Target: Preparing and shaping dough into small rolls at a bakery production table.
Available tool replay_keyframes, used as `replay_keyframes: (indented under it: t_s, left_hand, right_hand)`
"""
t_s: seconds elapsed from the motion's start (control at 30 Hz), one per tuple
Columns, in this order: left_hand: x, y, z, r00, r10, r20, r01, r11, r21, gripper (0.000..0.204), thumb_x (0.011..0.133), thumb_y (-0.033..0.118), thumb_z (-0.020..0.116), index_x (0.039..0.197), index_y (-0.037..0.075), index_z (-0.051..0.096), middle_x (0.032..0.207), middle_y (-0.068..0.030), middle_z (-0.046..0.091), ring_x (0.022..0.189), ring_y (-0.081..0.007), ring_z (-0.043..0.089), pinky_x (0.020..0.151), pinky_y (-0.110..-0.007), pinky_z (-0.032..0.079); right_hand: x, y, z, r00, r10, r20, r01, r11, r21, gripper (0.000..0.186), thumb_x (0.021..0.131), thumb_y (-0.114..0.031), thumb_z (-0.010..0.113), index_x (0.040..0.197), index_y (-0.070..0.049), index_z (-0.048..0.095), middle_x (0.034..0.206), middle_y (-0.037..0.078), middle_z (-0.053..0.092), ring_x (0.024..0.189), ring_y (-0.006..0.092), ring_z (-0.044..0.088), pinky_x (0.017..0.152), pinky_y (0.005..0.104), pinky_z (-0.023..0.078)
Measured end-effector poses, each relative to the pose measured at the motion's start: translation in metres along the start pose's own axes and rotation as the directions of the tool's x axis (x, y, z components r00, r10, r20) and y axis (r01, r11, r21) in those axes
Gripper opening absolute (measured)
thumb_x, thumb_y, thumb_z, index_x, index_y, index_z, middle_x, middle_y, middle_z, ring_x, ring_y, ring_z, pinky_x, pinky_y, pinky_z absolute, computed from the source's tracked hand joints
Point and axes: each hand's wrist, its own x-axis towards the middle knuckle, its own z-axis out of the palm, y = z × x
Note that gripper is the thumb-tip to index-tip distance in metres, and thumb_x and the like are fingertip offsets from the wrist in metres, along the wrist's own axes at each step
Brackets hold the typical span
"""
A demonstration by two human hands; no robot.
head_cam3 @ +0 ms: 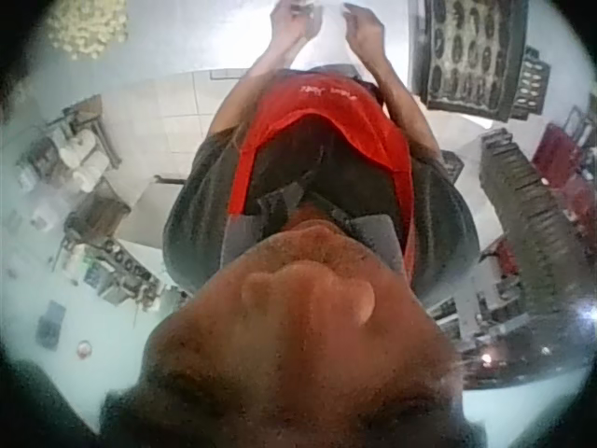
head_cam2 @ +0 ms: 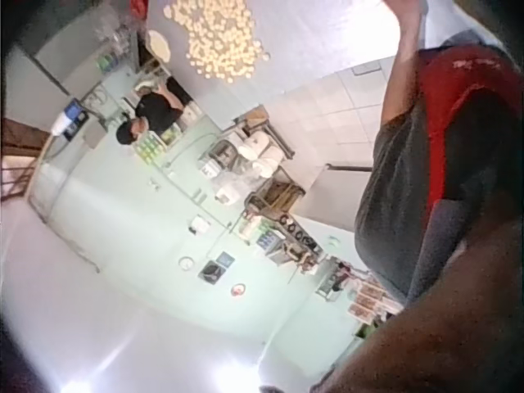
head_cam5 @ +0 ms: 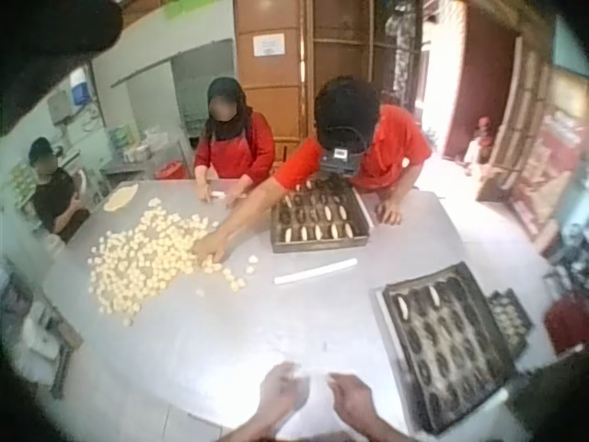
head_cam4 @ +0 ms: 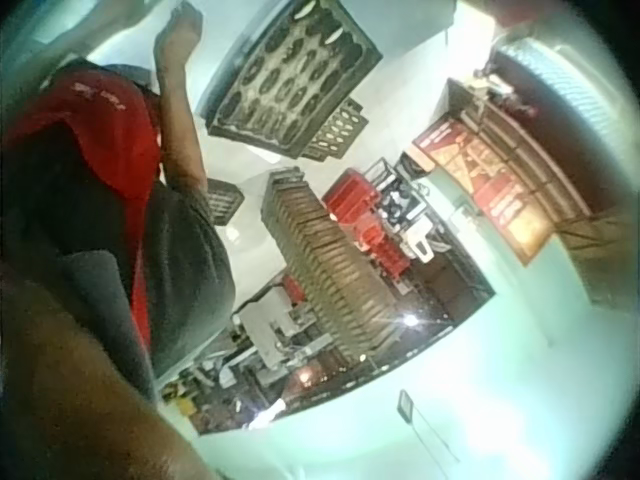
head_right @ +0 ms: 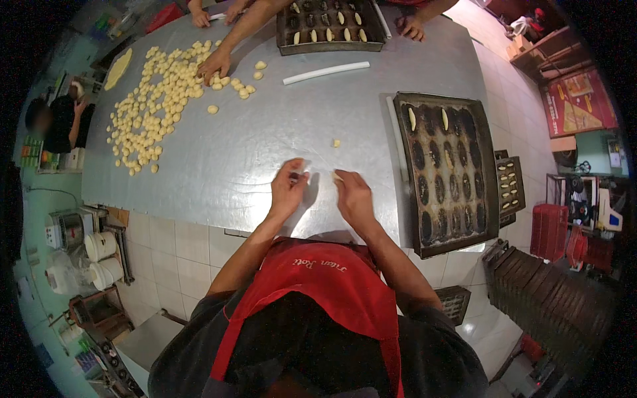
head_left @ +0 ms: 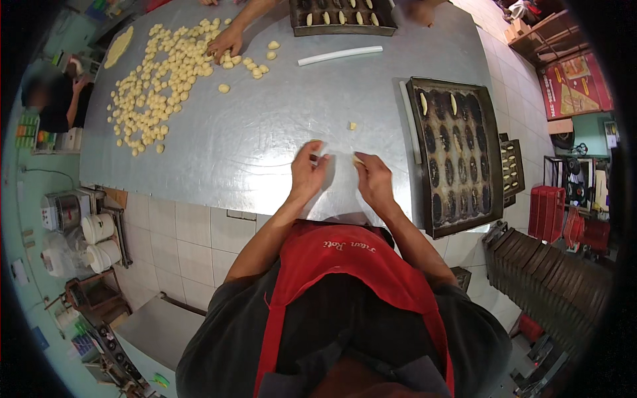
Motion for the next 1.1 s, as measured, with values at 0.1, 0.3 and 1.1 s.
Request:
replay_keyframes:
  t_s: [0.1,0.3,1.1]
  left_hand:
    - [0.017,-0.006,-0.016,0.902,0.432,-0.012,-0.362,0.769,0.527,0.05,0.089,0.01,0.076,0.138,0.007,0.067,0.137,-0.0196,0.063,0.129,-0.0391,0.056,0.111,-0.051,0.044]
    - [0.092,0.004,0.056,0.782,0.529,0.328,-0.622,0.646,0.441,0.039,0.091,0.013,0.075,0.129,0.007,0.07,0.13,-0.0164,0.065,0.125,-0.0358,0.057,0.109,-0.049,0.045]
    - [0.241,-0.081,-0.23,0.918,0.379,-0.119,-0.213,0.723,0.657,0.034,0.1,0.01,0.067,0.133,0.004,0.067,0.116,-0.0192,0.077,0.103,-0.0314,0.075,0.089,-0.043,0.059]
  right_hand:
    - [-0.045,0.018,-0.034,0.953,0.13,0.273,-0.013,0.919,-0.394,0.044,0.092,-0.017,0.076,0.133,-0.002,0.067,0.141,0.023,0.063,0.133,0.047,0.054,0.112,0.0614,0.042]
    - [0.02,0.061,0.012,0.991,0.006,0.132,0.084,0.746,-0.661,0.094,0.101,-0.056,0.059,0.167,0.003,0.029,0.17,0.033,0.028,0.159,0.0521,0.024,0.129,0.0669,0.017]
    - [0.001,0.048,-0.016,0.984,0.092,0.155,-0.067,0.985,-0.16,0.079,0.089,-0.029,0.08,0.155,0.001,0.048,0.155,0.029,0.048,0.146,0.0464,0.044,0.121,0.0525,0.042]
